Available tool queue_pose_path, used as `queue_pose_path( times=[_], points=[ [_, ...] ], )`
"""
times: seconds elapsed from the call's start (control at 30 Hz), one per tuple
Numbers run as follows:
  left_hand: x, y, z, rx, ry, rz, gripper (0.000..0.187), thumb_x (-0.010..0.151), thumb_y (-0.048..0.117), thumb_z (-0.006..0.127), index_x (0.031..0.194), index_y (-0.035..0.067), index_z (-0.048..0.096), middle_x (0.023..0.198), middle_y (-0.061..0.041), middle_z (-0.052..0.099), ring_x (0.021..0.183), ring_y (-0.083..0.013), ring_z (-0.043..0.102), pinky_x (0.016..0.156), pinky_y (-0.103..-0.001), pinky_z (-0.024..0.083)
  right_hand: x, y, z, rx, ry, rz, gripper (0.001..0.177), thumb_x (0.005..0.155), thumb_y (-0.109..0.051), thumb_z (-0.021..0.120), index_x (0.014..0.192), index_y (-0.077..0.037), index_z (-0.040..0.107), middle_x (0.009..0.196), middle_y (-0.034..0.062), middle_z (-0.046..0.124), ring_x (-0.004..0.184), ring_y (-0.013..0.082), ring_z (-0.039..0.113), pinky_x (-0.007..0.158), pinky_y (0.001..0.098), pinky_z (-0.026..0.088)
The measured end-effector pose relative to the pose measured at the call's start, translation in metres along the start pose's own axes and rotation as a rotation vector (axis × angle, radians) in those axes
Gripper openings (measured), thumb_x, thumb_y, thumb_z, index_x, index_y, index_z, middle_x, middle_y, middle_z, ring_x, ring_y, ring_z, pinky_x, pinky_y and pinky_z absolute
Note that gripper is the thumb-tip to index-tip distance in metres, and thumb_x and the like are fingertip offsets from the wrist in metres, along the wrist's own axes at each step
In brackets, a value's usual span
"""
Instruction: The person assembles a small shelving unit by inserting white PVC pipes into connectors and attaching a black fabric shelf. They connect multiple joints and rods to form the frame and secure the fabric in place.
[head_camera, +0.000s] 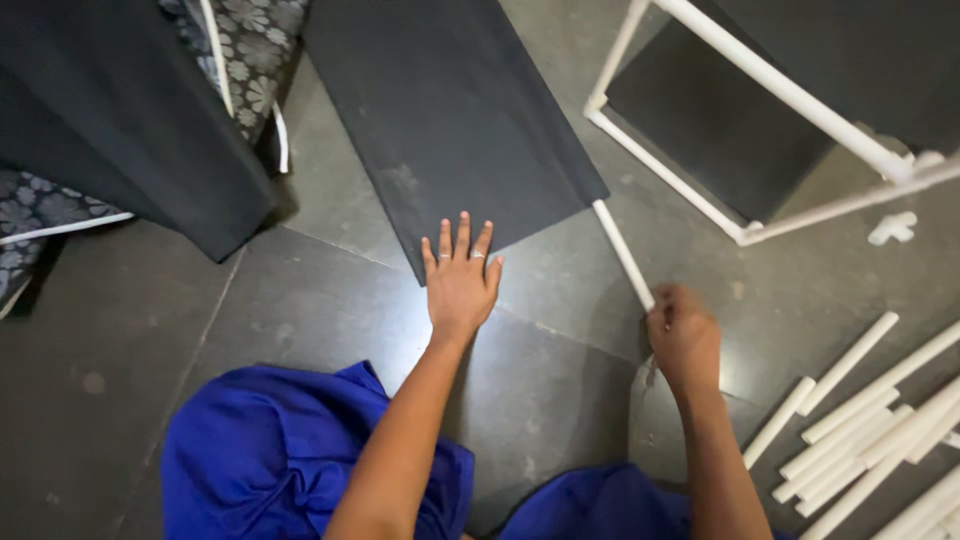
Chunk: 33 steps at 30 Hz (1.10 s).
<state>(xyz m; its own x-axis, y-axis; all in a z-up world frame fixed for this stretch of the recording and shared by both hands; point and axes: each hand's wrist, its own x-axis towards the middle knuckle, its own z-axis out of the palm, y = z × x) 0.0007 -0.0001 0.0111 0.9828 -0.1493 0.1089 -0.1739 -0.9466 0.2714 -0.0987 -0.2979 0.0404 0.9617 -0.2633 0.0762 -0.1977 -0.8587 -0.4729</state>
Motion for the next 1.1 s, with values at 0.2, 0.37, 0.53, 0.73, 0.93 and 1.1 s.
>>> queue_pose_path(
  times=[0.2, 0.37, 0.53, 0.73, 0.93, 1.1],
  points=[
    [-0.001, -0.002, 0.000, -0.022, 0.037, 0.008, 0.056, 0.101, 0.046, 0.046, 0.152, 0.021, 0.049, 0.162, -0.013, 0.037, 0.150, -0.0384, 0.030, 0.121, -0.062, 0.016, 0.009, 0.017, -0.007, -0.343, -0.379, 0.353, 0.040, 0.079, -0.026, 0.085, 0.108, -0.005, 0.068, 0.101, 0.0229, 0.074, 0.095, 0.0406, 0.071, 0.084, 0.0497, 0.056],
    [-0.002, -0.003, 0.001, -0.038, 0.065, 0.010, 0.056, 0.101, 0.046, 0.046, 0.151, 0.021, 0.050, 0.161, -0.013, 0.038, 0.150, -0.0382, 0.031, 0.121, -0.061, 0.017, 0.007, 0.001, 0.013, 0.080, 0.019, 0.098, 0.021, 0.093, -0.007, 0.069, 0.113, -0.004, 0.065, 0.106, 0.0200, 0.072, 0.099, 0.0389, 0.072, 0.088, 0.0468, 0.056],
    [-0.002, -0.004, 0.001, -0.062, 0.075, 0.015, 0.056, 0.101, 0.045, 0.046, 0.151, 0.020, 0.050, 0.161, -0.013, 0.039, 0.149, -0.0385, 0.031, 0.120, -0.062, 0.016, 0.011, -0.019, 0.033, 0.254, 0.024, -0.127, 0.046, 0.084, -0.003, 0.067, 0.129, -0.002, 0.060, 0.128, 0.0199, 0.065, 0.119, 0.0392, 0.063, 0.102, 0.0436, 0.051],
    [-0.002, -0.004, -0.001, -0.069, 0.077, 0.010, 0.055, 0.102, 0.044, 0.046, 0.151, 0.020, 0.050, 0.161, -0.013, 0.039, 0.150, -0.0386, 0.030, 0.121, -0.061, 0.016, 0.022, -0.039, 0.043, 0.140, -0.086, -0.189, 0.065, 0.085, -0.010, 0.070, 0.145, 0.002, 0.047, 0.156, 0.0245, 0.042, 0.142, 0.0425, 0.042, 0.113, 0.0444, 0.039],
    [0.000, -0.002, -0.005, -0.090, 0.045, 0.007, 0.055, 0.102, 0.043, 0.046, 0.151, 0.019, 0.050, 0.161, -0.014, 0.038, 0.150, -0.0387, 0.029, 0.121, -0.061, 0.016, 0.043, -0.050, 0.053, -0.045, -0.096, -0.256, 0.075, 0.087, -0.029, 0.071, 0.149, 0.003, 0.044, 0.162, 0.0200, 0.036, 0.136, 0.0417, 0.045, 0.111, 0.0472, 0.037],
    [0.000, -0.004, -0.004, -0.071, 0.006, -0.006, 0.056, 0.101, 0.044, 0.046, 0.152, 0.019, 0.049, 0.162, -0.013, 0.036, 0.151, -0.0379, 0.028, 0.121, -0.061, 0.015, 0.053, -0.051, 0.063, -0.162, -0.066, -0.265, 0.081, 0.086, -0.044, 0.071, 0.149, 0.001, 0.045, 0.165, 0.0160, 0.034, 0.135, 0.0386, 0.046, 0.109, 0.0497, 0.036]
  ],
)
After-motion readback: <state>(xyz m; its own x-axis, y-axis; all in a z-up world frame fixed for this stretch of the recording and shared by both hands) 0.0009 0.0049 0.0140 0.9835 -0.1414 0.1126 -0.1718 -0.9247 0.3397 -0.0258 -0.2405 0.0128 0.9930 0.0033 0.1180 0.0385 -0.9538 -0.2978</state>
